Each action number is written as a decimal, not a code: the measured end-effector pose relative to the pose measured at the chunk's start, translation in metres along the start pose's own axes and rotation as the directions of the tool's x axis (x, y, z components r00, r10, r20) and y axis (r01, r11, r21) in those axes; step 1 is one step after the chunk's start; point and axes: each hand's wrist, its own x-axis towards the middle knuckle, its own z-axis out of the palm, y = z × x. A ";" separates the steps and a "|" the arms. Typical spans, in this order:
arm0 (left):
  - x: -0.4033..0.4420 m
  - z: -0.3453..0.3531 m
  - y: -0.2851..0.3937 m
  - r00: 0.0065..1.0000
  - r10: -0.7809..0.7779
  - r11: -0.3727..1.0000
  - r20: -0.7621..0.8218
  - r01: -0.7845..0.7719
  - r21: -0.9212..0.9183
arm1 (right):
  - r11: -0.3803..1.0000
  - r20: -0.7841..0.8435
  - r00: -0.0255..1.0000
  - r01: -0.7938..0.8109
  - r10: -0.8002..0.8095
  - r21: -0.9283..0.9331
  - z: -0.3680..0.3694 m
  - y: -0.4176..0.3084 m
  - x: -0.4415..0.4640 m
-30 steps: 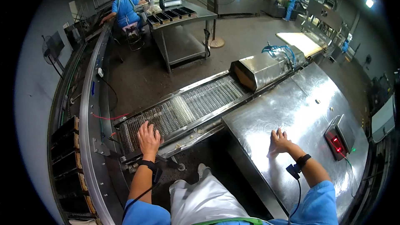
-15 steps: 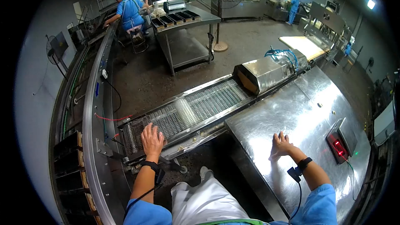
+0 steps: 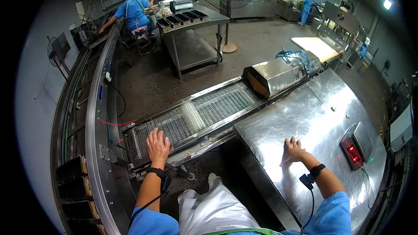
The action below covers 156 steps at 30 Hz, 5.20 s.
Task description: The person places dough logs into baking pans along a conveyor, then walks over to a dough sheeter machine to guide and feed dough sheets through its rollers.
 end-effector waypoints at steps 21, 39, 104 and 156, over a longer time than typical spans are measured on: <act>0.001 -0.005 0.004 1.000 -0.002 1.000 0.007 0.002 -0.018 | 1.000 0.022 0.999 -0.026 0.026 -0.006 -0.006 -0.006 -0.005; -0.001 -0.003 0.002 1.000 0.002 1.000 0.006 -0.002 0.016 | 1.000 0.010 1.000 -0.019 0.019 -0.010 -0.001 -0.001 -0.002; -0.003 0.001 0.000 0.999 -0.008 0.995 0.045 0.003 0.099 | 0.995 0.010 0.999 -0.042 0.041 0.085 -0.012 -0.015 -0.019; -0.001 -0.003 0.000 0.959 -0.275 0.956 -0.066 0.280 0.082 | 0.986 -0.115 0.986 -0.110 0.124 0.125 -0.004 -0.026 -0.009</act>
